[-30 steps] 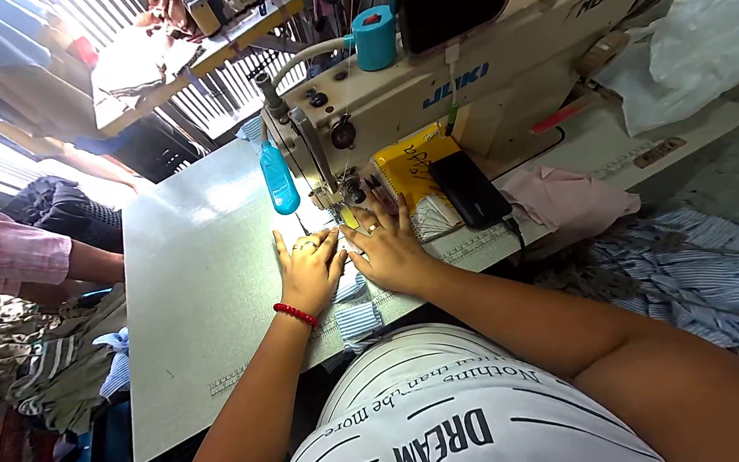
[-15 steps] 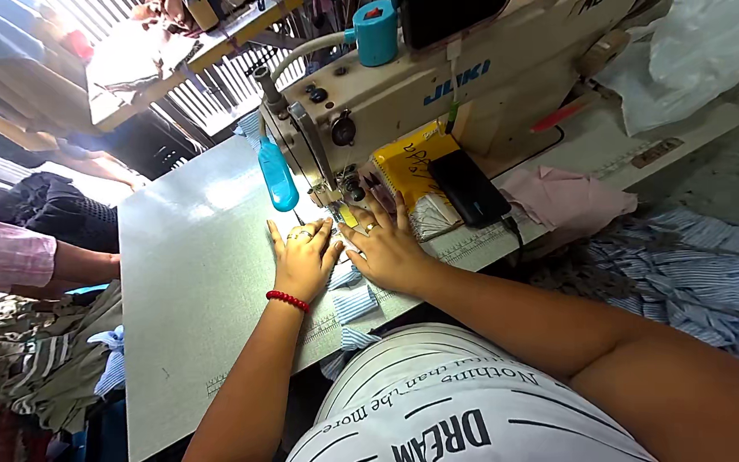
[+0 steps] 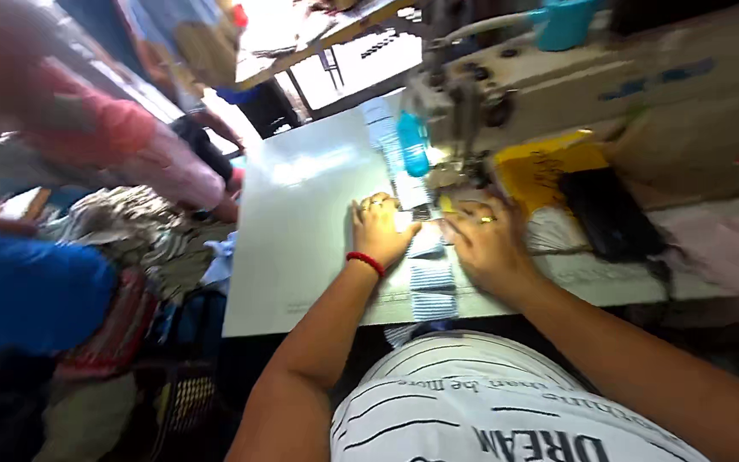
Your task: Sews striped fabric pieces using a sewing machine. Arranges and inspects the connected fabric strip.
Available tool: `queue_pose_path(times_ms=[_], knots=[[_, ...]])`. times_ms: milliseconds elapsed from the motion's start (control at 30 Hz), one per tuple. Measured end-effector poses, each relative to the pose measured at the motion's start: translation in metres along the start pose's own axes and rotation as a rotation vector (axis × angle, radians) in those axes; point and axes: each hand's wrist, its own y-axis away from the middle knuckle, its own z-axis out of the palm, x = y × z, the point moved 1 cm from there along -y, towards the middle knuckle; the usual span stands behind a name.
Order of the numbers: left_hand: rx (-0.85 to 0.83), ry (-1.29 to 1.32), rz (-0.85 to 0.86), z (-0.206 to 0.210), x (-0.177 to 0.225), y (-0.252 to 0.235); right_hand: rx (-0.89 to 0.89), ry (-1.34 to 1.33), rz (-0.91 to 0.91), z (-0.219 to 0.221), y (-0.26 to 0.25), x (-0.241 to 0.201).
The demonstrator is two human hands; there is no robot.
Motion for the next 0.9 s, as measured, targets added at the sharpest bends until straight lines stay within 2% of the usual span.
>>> queue_pose_path(times_ms=[67, 167, 233, 300, 333, 400, 467, 600, 733, 900], knots=[[0.000, 0.076, -0.111, -0.010, -0.002, 0.008, -0.006, -0.028, 0.019, -0.004, -0.001, 0.001], [0.050, 0.336, -0.152, -0.015, -0.007, 0.013, 0.008, -0.061, 0.051, -0.006, -0.002, -0.002], [0.095, 0.678, -0.095, -0.013, -0.007, 0.016, 0.041, -0.077, 0.051, -0.007, -0.003, -0.004], [0.053, 1.031, -0.021, -0.008, 0.003, 0.022, 0.101, -0.092, 0.054, -0.008, -0.001, -0.004], [0.034, 1.099, 0.003, -0.005, 0.008, 0.026, 0.135, -0.105, 0.066, -0.009, 0.001, -0.002], [0.095, 0.970, 0.065, 0.001, 0.010, 0.032, 0.181, -0.116, 0.104, -0.010, 0.003, 0.003], [0.192, 0.667, 0.116, 0.006, 0.007, 0.029, 0.192, -0.113, 0.112, -0.011, 0.002, 0.004], [0.139, 0.312, 0.298, 0.014, 0.010, 0.026, 0.157, -0.054, 0.022, -0.008, 0.005, -0.003], [0.131, 0.161, 0.449, 0.021, 0.011, 0.026, 0.013, 0.059, -0.025, -0.004, 0.004, -0.008], [0.102, 0.119, 0.493, 0.021, 0.015, 0.024, -0.096, 0.102, -0.007, -0.002, 0.003, -0.008]])
